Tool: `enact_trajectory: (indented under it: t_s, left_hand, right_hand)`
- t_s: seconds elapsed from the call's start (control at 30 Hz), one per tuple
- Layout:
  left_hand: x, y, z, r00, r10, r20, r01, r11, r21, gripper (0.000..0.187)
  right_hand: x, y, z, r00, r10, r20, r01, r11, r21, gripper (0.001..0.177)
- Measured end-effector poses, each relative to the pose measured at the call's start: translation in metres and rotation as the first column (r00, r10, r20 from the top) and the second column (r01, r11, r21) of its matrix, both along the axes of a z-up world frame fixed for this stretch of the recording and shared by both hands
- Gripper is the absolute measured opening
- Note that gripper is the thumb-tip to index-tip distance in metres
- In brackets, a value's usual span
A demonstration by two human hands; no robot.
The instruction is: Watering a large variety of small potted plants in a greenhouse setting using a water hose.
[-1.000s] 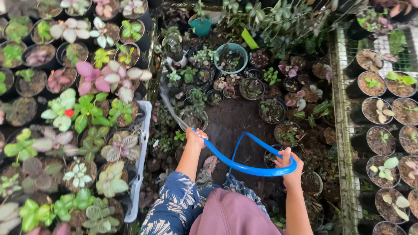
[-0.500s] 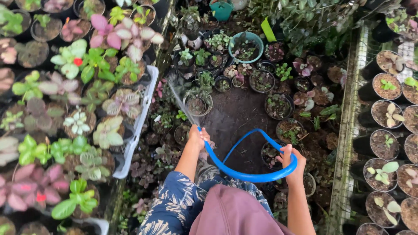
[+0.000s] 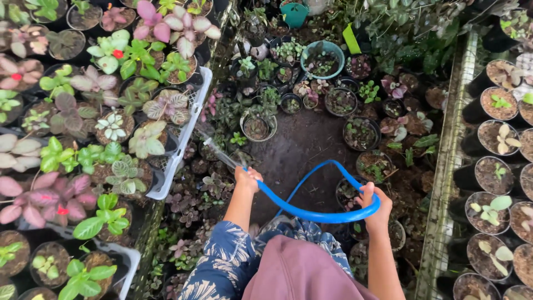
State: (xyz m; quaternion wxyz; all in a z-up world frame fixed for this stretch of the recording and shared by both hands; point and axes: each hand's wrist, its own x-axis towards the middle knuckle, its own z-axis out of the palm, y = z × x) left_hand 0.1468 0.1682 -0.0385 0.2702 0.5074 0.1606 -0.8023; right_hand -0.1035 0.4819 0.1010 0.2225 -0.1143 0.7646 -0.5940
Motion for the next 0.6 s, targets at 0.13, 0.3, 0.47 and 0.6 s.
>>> enact_trajectory:
  t_s: [0.13,0.3,0.47,0.6]
  left_hand:
    - [-0.007,0.016,-0.004,0.982,-0.167,-0.085,0.165,0.986,-0.036,0.035]
    - [0.004,0.029,0.014,0.841,-0.451,-0.299,0.421,0.892,-0.164,0.033]
    - [0.108,0.078,-0.003,0.94,-0.312,-0.138,0.318,0.948,0.02,0.038]
    - [0.174,0.126,-0.012,0.967,-0.241,-0.079,0.251,0.956,0.153,0.048]
  right_hand:
    - [0.016,-0.001,0.003,0.998,0.056,-0.028,-0.056,0.998,-0.009,0.051]
    - [0.043,0.004,-0.004,0.998,0.048,0.044,-0.047,0.999,-0.024,0.049]
    - [0.098,0.025,-0.012,0.998,0.063,0.011,-0.062,0.996,-0.056,0.048]
    - [0.156,0.048,-0.029,0.993,0.105,0.056,-0.102,0.994,-0.049,0.047]
